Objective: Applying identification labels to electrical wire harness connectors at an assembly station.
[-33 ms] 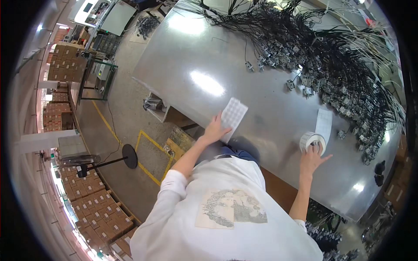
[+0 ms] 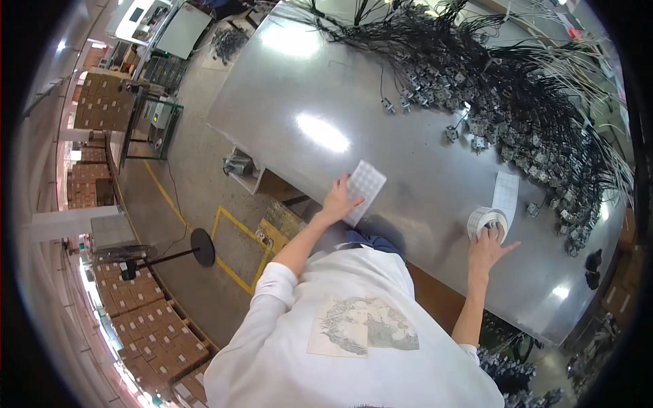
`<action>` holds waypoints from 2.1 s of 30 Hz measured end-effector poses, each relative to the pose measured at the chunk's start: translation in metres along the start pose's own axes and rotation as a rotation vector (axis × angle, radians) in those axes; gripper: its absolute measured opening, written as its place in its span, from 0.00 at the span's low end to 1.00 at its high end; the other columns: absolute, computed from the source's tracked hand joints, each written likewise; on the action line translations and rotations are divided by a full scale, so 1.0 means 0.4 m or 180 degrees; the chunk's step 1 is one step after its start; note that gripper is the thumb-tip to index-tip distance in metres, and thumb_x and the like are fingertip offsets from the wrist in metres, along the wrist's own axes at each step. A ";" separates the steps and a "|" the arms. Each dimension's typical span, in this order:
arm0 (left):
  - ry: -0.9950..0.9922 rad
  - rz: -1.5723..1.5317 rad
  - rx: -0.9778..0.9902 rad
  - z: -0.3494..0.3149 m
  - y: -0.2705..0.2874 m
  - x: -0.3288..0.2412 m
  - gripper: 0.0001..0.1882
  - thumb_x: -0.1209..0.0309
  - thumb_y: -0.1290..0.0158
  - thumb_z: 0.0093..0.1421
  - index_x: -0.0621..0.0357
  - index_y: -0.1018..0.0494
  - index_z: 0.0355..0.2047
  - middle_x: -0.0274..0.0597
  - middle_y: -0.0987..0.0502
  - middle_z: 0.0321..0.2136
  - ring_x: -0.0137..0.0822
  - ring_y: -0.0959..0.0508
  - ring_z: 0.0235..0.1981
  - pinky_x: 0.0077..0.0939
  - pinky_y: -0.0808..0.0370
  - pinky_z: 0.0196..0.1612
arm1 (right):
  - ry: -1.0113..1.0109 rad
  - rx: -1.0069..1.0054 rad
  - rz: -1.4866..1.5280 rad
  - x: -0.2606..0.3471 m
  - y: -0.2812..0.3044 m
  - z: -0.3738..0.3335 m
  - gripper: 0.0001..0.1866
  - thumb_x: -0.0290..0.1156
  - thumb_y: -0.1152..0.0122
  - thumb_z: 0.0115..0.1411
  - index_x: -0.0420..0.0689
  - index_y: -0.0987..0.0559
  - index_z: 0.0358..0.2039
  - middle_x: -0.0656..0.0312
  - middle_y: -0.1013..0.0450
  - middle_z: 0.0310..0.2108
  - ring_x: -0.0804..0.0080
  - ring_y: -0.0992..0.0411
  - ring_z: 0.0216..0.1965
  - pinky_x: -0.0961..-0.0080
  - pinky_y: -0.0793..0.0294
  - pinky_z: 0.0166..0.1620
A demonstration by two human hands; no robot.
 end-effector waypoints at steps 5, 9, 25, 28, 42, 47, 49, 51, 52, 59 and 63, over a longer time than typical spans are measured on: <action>-0.0070 0.0168 0.0032 0.087 -0.061 -0.006 0.60 0.54 0.26 0.52 0.53 0.49 0.77 0.60 0.33 0.61 0.62 0.24 0.58 0.50 0.23 0.58 | -0.0248 -0.0018 -0.0101 0.024 0.065 -0.032 0.32 0.40 0.26 0.59 0.55 0.25 0.64 0.69 0.24 0.58 0.61 0.41 0.75 0.09 0.67 0.70; -0.0153 -0.0100 0.0013 0.075 -0.055 0.008 0.56 0.57 0.23 0.47 0.47 0.41 0.73 0.58 0.35 0.61 0.60 0.26 0.58 0.50 0.25 0.60 | -0.0476 -0.0216 -0.0040 0.059 0.105 -0.081 0.43 0.39 0.27 0.60 0.58 0.35 0.74 0.66 0.29 0.64 0.58 0.42 0.75 0.09 0.66 0.69; -0.0620 -0.0223 0.0037 0.154 -0.087 -0.024 0.57 0.65 0.20 0.40 0.37 0.36 0.71 0.53 0.38 0.65 0.60 0.38 0.67 0.54 0.35 0.71 | 0.0962 -0.0633 0.1739 0.325 0.111 -0.137 0.31 0.36 0.26 0.56 0.46 0.22 0.61 0.57 0.28 0.62 0.53 0.39 0.71 0.32 0.51 0.75; -0.0654 -0.0102 0.0333 0.157 -0.076 -0.043 0.55 0.65 0.20 0.39 0.38 0.35 0.69 0.53 0.39 0.65 0.61 0.37 0.66 0.54 0.35 0.71 | 0.1172 -0.0565 0.1779 0.340 0.077 -0.136 0.29 0.36 0.26 0.56 0.46 0.20 0.59 0.56 0.28 0.62 0.53 0.38 0.71 0.33 0.48 0.74; -0.0755 0.0356 0.0195 0.126 -0.098 -0.032 0.48 0.57 0.20 0.38 0.44 0.30 0.60 0.49 0.30 0.59 0.56 0.35 0.65 0.57 0.35 0.66 | 0.1703 0.0739 0.1168 0.388 -0.094 -0.139 0.35 0.44 0.30 0.61 0.51 0.27 0.68 0.56 0.25 0.62 0.54 0.32 0.67 0.44 0.36 0.69; -0.1065 0.0738 0.0183 0.096 -0.127 -0.029 0.46 0.57 0.20 0.38 0.47 0.29 0.57 0.44 0.27 0.56 0.53 0.32 0.63 0.55 0.34 0.63 | 0.1806 0.0563 0.1553 0.490 -0.123 -0.070 0.40 0.48 0.31 0.62 0.49 0.31 0.71 0.53 0.24 0.60 0.51 0.28 0.64 0.48 0.29 0.65; -0.1392 0.0725 0.0381 0.077 -0.144 -0.027 0.42 0.56 0.22 0.39 0.48 0.27 0.55 0.43 0.25 0.54 0.52 0.31 0.62 0.55 0.34 0.62 | 0.1720 0.0513 0.1834 0.534 -0.125 -0.038 0.41 0.49 0.31 0.62 0.49 0.32 0.72 0.52 0.24 0.59 0.49 0.27 0.62 0.50 0.27 0.63; -0.1507 0.0729 0.0252 0.056 -0.153 -0.023 0.40 0.56 0.23 0.41 0.49 0.27 0.54 0.43 0.25 0.54 0.52 0.30 0.62 0.55 0.34 0.62 | 0.1480 0.0486 0.2178 0.565 -0.132 -0.007 0.43 0.51 0.30 0.61 0.48 0.32 0.72 0.49 0.23 0.58 0.46 0.25 0.59 0.53 0.23 0.60; -0.1505 0.0800 0.0307 0.052 -0.155 -0.019 0.38 0.56 0.23 0.43 0.49 0.26 0.53 0.44 0.25 0.54 0.52 0.30 0.62 0.55 0.34 0.63 | 0.1491 0.0410 0.2239 0.577 -0.135 0.006 0.43 0.51 0.30 0.61 0.48 0.32 0.72 0.49 0.23 0.58 0.46 0.25 0.59 0.53 0.23 0.60; -0.1697 0.0680 0.0586 0.046 -0.113 -0.013 0.35 0.55 0.25 0.46 0.50 0.26 0.53 0.44 0.23 0.54 0.51 0.29 0.63 0.55 0.35 0.64 | 0.1757 0.0798 0.2548 0.639 -0.203 0.015 0.26 0.47 0.31 0.61 0.46 0.18 0.55 0.48 0.19 0.49 0.46 0.22 0.53 0.52 0.21 0.55; -0.1396 0.0698 0.0941 0.064 -0.093 -0.035 0.32 0.56 0.26 0.48 0.49 0.23 0.52 0.45 0.20 0.52 0.53 0.27 0.61 0.55 0.33 0.64 | 0.1589 0.1081 0.2722 0.648 -0.232 0.026 0.17 0.42 0.34 0.62 0.45 0.14 0.45 0.47 0.17 0.43 0.42 0.21 0.47 0.50 0.21 0.52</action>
Point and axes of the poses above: each hand's wrist, its own z-axis towards the middle knuckle, its own y-axis out of the back of the hand, x = y × z, the point moved 3 cm from there along z, towards the middle knuckle
